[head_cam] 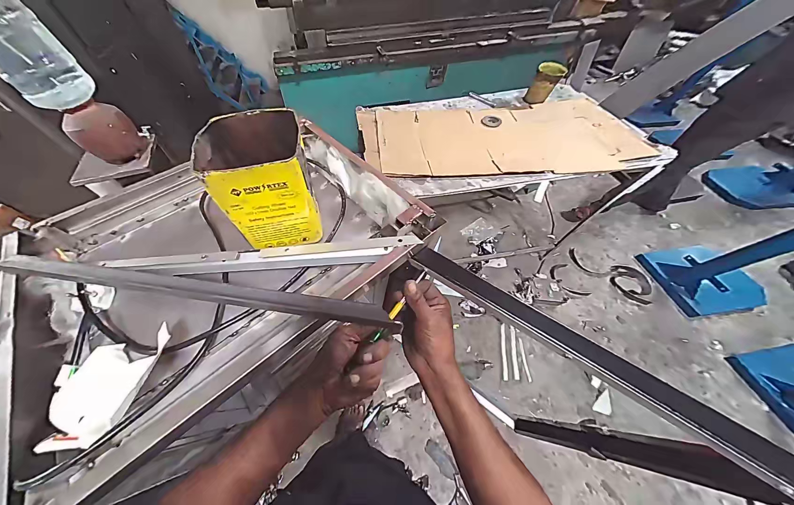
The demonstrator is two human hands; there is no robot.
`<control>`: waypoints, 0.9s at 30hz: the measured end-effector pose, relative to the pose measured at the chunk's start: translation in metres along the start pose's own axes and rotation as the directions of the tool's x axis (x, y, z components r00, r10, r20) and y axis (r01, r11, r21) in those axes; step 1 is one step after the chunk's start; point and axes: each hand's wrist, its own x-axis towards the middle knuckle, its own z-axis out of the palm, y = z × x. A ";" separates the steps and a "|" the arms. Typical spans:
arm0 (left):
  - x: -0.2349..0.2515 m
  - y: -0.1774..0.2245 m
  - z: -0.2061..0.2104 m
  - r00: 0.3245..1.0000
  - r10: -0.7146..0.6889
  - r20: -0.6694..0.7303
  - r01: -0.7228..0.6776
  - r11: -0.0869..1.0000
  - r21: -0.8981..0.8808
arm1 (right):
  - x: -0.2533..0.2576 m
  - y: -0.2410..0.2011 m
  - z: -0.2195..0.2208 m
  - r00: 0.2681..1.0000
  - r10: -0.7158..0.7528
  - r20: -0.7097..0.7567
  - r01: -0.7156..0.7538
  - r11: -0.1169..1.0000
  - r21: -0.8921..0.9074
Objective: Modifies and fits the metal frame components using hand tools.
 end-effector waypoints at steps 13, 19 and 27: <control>0.000 0.004 0.004 0.973 0.092 -0.211 -0.044 0.975 0.220 | -0.008 -0.011 -0.003 0.992 0.068 0.103 -0.062 0.996 -0.061; 0.003 0.004 0.005 0.895 0.298 -0.333 -0.105 0.865 0.491 | 0.000 -0.011 -0.007 0.997 0.062 0.051 -0.063 0.998 0.023; 0.006 -0.003 0.008 0.808 0.509 -0.297 -0.143 0.659 0.739 | 0.002 -0.001 0.000 0.999 -0.010 -0.047 0.006 0.995 -0.097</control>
